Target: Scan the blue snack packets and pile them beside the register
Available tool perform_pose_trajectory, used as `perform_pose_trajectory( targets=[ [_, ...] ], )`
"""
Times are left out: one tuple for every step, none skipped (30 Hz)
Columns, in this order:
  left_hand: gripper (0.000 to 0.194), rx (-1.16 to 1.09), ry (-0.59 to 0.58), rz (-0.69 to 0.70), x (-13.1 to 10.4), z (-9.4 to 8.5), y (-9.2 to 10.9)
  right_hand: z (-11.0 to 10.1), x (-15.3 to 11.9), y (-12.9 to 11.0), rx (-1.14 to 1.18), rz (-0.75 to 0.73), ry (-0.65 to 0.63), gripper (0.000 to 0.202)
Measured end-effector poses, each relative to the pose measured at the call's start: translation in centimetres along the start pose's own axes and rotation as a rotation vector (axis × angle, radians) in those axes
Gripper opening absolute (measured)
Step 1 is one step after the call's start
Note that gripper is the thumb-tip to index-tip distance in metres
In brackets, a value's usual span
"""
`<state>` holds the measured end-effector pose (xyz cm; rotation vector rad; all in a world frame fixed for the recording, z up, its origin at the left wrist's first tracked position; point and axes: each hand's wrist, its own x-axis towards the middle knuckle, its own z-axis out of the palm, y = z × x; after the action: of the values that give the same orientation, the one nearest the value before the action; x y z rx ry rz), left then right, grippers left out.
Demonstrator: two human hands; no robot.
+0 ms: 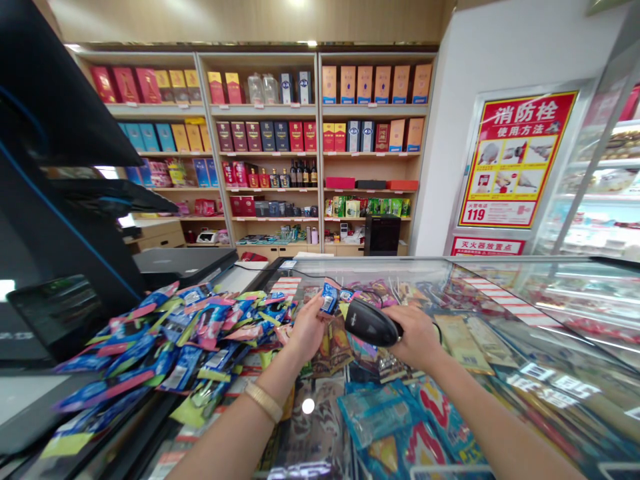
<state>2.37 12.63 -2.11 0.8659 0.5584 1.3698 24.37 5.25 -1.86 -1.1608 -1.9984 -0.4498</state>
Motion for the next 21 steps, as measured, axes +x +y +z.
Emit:
perform_pose_trajectory(
  targets=[
    [0.022,-0.002,-0.005,0.002,0.0,0.0,0.0,0.0,0.0,0.0,-0.004,0.0,-0.001,0.026],
    [0.022,-0.002,-0.011,0.003,0.0,-0.1,0.0,0.0,0.0,0.0,-0.005,0.001,-0.001,0.026],
    [0.023,0.0,-0.016,0.002,0.0,-0.1,-0.1,0.0,0.0,0.0,-0.004,0.004,-0.002,0.026],
    [0.024,0.006,-0.019,0.002,0.0,-0.2,-0.2,0.0,0.0,-0.1,-0.001,0.007,-0.004,0.026],
    [0.025,0.014,-0.02,0.001,-0.1,-0.3,-0.3,0.0,0.1,-0.1,0.002,0.009,-0.006,0.026],
    [0.026,0.027,-0.018,-0.001,0.0,-0.4,-0.4,0.0,0.1,-0.1,0.004,0.009,-0.006,0.026],
    [0.028,0.046,-0.016,-0.005,0.0,-0.4,-0.5,0.0,0.1,-0.1,0.005,0.008,-0.006,0.026],
    [0.031,0.074,-0.013,-0.004,0.0,-0.4,-0.6,0.0,0.1,-0.1,0.004,0.007,-0.003,0.026],
    [0.034,0.119,-0.005,0.009,0.1,-0.4,-0.6,0.0,0.0,0.0,0.003,0.005,0.004,0.026],
    [0.035,0.193,0.01,0.047,0.1,-0.3,-0.5,0.0,0.0,0.0,-0.001,0.002,0.015,0.026],
    [0.036,0.309,0.036,0.116,0.1,-0.2,-0.2,0.0,0.0,0.1,-0.005,0.002,0.028,0.026],
    [0.036,0.468,0.071,0.217,0.1,-0.1,0.3,0.1,0.0,0.2,-0.01,0.002,0.044,0.027],
    [0.035,0.665,0.116,0.341,0.0,0.0,0.9,0.1,-0.1,0.3,-0.016,0.0,0.062,0.027],
    [0.036,0.892,0.169,0.467,-0.1,0.1,1.7,0.1,-0.1,0.4,-0.023,-0.001,0.082,0.028],
    [0.038,1.127,0.227,0.58,-0.3,0.0,2.5,0.2,-0.2,0.5,-0.031,-0.003,0.101,0.029],
    [0.04,1.348,0.29,0.651,-0.5,0.0,3.3,0.2,-0.2,0.6,-0.039,-0.002,0.12,0.029],
    [0.042,1.539,0.362,0.682,-0.8,-0.2,4.0,0.3,-0.3,0.8,-0.046,-0.002,0.139,0.029],
    [0.043,1.699,0.431,0.68,-0.9,-0.4,4.7,0.3,-0.4,1.0,-0.054,-0.003,0.155,0.029],
    [0.044,1.828,0.493,0.648,-1.0,-0.7,5.2,0.4,-0.4,1.3,-0.063,0.0,0.164,0.03],
    [0.044,1.927,0.541,0.602,-1.0,-1.0,5.5,0.5,-0.5,1.5,-0.072,0.006,0.168,0.03],
    [0.044,2.001,0.57,0.553,-1.0,-1.4,5.8,0.6,-0.6,1.8,-0.082,0.014,0.171,0.03]
  ],
)
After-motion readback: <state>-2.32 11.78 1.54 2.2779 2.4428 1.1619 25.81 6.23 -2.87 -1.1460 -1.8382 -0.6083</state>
